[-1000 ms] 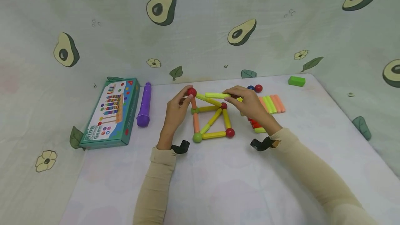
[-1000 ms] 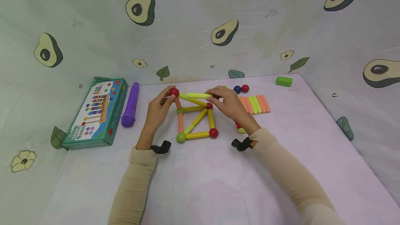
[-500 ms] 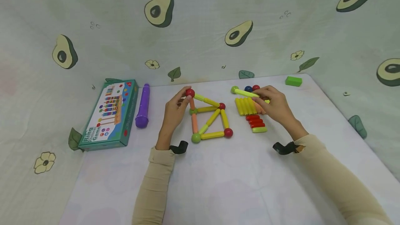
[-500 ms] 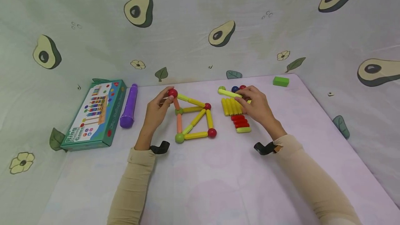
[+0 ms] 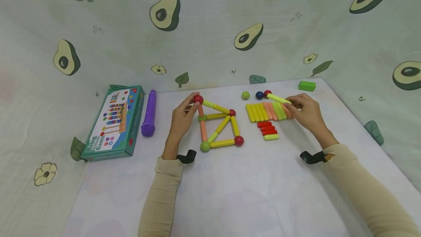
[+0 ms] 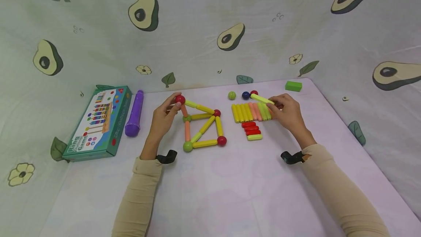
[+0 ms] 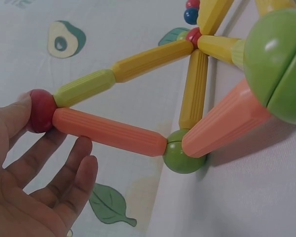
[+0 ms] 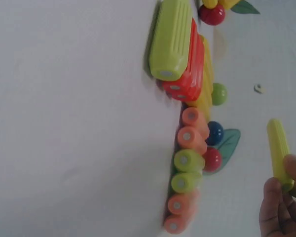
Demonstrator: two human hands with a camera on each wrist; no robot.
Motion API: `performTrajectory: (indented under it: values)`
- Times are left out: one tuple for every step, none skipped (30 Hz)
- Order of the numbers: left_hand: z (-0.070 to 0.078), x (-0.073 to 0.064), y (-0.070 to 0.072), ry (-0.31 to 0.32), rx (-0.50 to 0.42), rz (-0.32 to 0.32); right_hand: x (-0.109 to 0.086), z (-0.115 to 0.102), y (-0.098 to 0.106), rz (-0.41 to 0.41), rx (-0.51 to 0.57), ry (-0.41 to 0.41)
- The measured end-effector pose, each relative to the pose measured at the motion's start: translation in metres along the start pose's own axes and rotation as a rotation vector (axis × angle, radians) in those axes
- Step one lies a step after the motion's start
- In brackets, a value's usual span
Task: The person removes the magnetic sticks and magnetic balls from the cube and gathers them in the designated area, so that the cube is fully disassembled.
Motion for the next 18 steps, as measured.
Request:
performTrajectory:
  values:
    - [0.0, 0.0, 0.0, 0.0, -0.003, -0.001, -0.001, 0.003, 0.001, 0.001, -0.003, -0.004]
    - [-0.001, -0.001, 0.0, 0.001, -0.003, -0.002, -0.001, 0.005, 0.002, 0.005, -0.006, -0.006]
    - [-0.001, -0.001, 0.0, 0.002, -0.004, -0.004, -0.002, 0.008, 0.004, 0.008, -0.009, -0.005]
    - [-0.001, -0.001, 0.0, 0.003, -0.005, -0.006, -0.002, 0.01, 0.005, 0.014, -0.012, -0.004]
    - [-0.002, -0.001, 0.0, 0.002, -0.007, -0.007, -0.002, 0.011, 0.007, 0.022, -0.018, -0.001]
    - [-0.002, -0.001, 0.0, 0.003, -0.006, -0.007, -0.002, 0.013, 0.008, 0.028, -0.024, -0.003]
    - [-0.002, -0.001, 0.0, 0.003, -0.005, -0.007, -0.002, 0.015, 0.01, 0.033, -0.03, -0.006]
    - [-0.001, 0.0, 0.0, 0.001, -0.006, -0.006, -0.002, 0.017, 0.011, 0.04, -0.036, -0.009]
    - [-0.001, 0.0, 0.0, -0.002, -0.007, -0.005, -0.002, 0.02, 0.013, 0.047, -0.042, -0.015]
    - [-0.001, 0.0, 0.0, -0.004, -0.007, -0.004, -0.002, 0.022, 0.014, 0.054, -0.05, -0.023]
    - [0.0, 0.0, 0.001, -0.006, -0.006, -0.003, -0.002, 0.025, 0.015, 0.059, -0.059, -0.033]
    - [0.0, 0.0, 0.001, -0.007, -0.006, -0.002, -0.002, 0.028, 0.015, 0.062, -0.066, -0.045]
    - [0.0, 0.0, 0.001, -0.007, -0.008, -0.003, -0.002, 0.031, 0.016, 0.065, -0.071, -0.057]
    - [0.0, 0.0, 0.001, -0.008, -0.008, -0.004, -0.002, 0.034, 0.016, 0.068, -0.075, -0.07]
    - [0.0, 0.0, 0.001, -0.008, -0.008, -0.005, -0.002, 0.037, 0.017, 0.071, -0.078, -0.081]
    - [0.0, 0.0, 0.001, -0.008, -0.008, -0.005, -0.002, 0.04, 0.017, 0.074, -0.082, -0.087]
    - [0.0, 0.0, 0.0, -0.008, -0.009, -0.006, -0.003, 0.043, 0.016, 0.073, -0.083, -0.095]
    - [0.0, 0.0, 0.0, -0.008, -0.01, -0.006, -0.003, 0.046, 0.016, 0.072, -0.083, -0.101]
Point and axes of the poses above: each hand's wrist, its own x-axis towards the middle knuckle, its own y-axis out of the back of the hand, z = x × y, the point moved 9 cm from there along x, towards the middle knuckle, and after that the axes turned 5 degrees about y, right-handed, at the moved point
